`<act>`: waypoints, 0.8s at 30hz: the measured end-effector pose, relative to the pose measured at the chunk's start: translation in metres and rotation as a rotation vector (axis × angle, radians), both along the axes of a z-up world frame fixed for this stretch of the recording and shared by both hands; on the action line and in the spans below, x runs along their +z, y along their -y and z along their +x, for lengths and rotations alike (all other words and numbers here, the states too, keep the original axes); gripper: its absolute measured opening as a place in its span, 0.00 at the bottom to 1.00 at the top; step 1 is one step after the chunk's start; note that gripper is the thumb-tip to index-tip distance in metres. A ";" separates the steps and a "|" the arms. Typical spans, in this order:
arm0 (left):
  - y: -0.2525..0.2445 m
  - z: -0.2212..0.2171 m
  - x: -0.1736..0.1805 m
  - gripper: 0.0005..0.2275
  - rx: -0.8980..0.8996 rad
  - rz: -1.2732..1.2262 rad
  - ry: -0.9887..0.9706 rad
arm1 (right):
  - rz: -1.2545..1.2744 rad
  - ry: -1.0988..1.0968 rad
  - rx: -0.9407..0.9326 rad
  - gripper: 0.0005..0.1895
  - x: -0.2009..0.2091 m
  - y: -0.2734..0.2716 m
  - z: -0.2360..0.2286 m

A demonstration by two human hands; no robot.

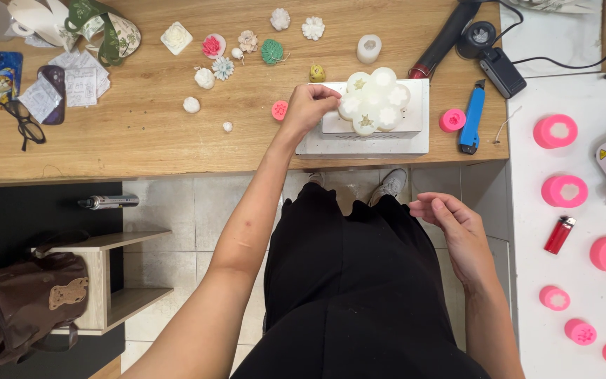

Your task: The person is removing decorative wax flowers from silicone molds and preparing them for candles.

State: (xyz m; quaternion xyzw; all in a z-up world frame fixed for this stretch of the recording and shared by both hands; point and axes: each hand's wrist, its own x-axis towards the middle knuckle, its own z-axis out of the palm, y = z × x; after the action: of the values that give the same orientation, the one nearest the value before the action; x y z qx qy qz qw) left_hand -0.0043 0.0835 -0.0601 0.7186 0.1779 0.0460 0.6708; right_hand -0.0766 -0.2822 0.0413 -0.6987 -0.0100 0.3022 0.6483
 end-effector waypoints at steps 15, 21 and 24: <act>0.000 0.015 0.008 0.06 0.061 0.150 -0.171 | 0.010 -0.003 0.013 0.17 0.004 -0.013 0.000; -0.010 -0.007 -0.017 0.05 0.107 -0.055 0.037 | -0.013 0.005 -0.013 0.17 0.004 -0.002 -0.001; -0.012 -0.041 -0.001 0.14 0.094 0.000 0.028 | -0.053 0.008 -0.043 0.17 0.006 0.003 -0.002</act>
State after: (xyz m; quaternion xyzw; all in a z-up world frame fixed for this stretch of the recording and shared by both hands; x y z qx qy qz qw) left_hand -0.0449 0.0952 -0.0607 0.7087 0.2020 0.0873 0.6703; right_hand -0.0785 -0.2855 0.0476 -0.7170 0.0105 0.2854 0.6359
